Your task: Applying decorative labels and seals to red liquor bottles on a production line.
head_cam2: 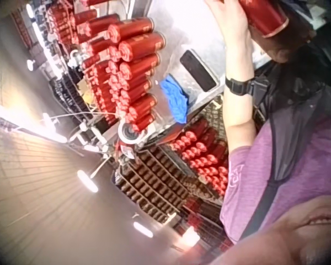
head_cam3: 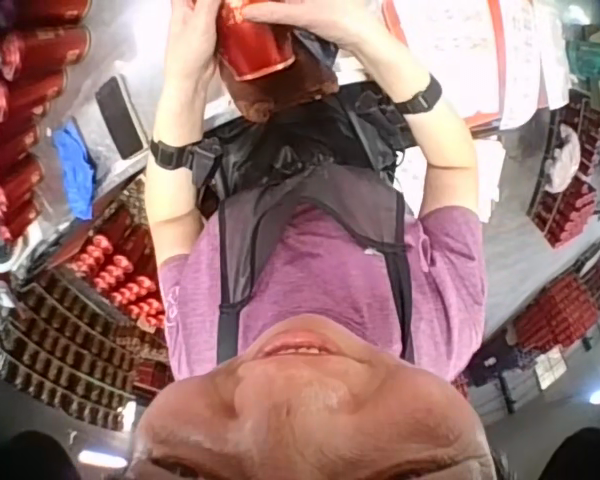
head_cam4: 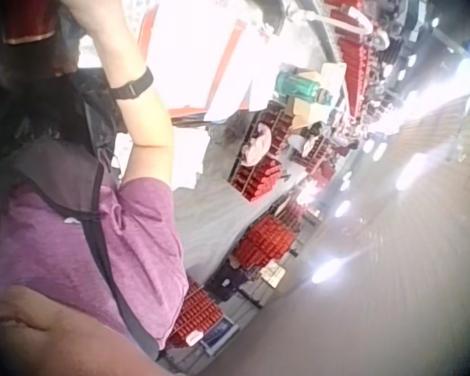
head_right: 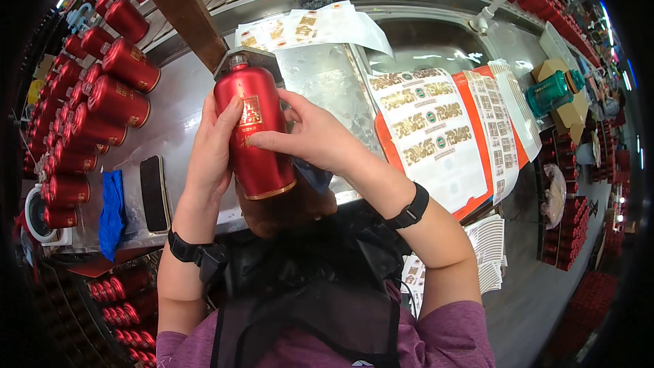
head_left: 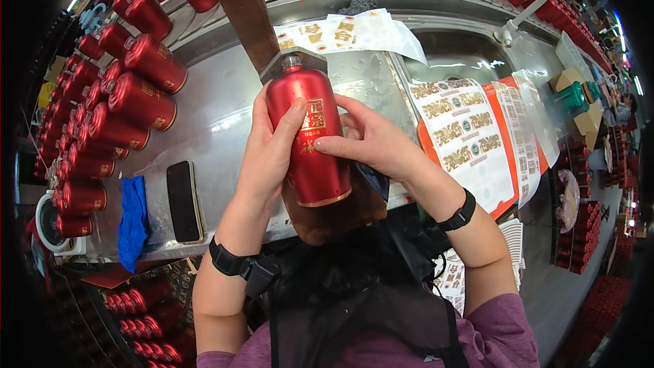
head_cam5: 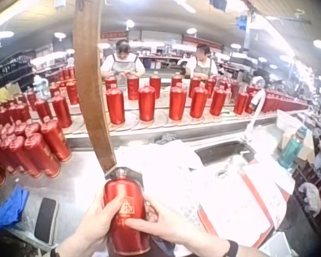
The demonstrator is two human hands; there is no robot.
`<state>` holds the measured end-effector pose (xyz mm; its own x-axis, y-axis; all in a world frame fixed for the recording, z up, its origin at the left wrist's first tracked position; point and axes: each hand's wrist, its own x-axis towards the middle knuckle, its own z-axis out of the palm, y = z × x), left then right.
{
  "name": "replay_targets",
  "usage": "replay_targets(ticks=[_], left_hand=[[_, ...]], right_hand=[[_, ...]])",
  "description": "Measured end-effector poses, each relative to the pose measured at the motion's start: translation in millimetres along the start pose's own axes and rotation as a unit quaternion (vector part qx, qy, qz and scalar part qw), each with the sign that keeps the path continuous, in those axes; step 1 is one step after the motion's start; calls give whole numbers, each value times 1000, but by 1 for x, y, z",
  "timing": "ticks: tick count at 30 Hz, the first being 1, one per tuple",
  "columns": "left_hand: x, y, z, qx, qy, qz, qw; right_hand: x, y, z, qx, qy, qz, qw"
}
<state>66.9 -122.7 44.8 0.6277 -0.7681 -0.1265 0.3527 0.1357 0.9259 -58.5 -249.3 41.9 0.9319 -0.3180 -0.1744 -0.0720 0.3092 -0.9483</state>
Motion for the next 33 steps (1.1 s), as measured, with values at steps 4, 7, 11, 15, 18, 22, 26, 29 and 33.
replay_targets(ticks=[4,7,11,15,18,22,26,29,33], left_hand=[[-1,2,-1,-34,0,-8,999],[0,2,-1,-58,-14,-17,998],[1,0,1,26,-6,5,1000],[1,-2,-1,4,-10,6,1000],[2,-1,-6,-12,-15,-15,1000],[-1,-1,-11,-15,-27,-14,999],[-2,-2,-13,57,-67,4,996],[-2,-3,-15,50,-73,5,996],[-2,-3,-17,12,-73,5,997]], right_hand=[[2,0,-4,3,-14,-7,1000],[6,-2,-7,-24,-6,22,999],[11,-2,-6,-29,-9,5,1000],[12,-2,-6,-24,7,5,1000],[10,-4,-7,-22,2,18,1000],[6,-6,-8,-22,3,51,998],[4,-6,-7,-20,-3,25,999],[2,-5,-8,-23,-4,25,999],[1,-2,-10,-26,12,35,999]])
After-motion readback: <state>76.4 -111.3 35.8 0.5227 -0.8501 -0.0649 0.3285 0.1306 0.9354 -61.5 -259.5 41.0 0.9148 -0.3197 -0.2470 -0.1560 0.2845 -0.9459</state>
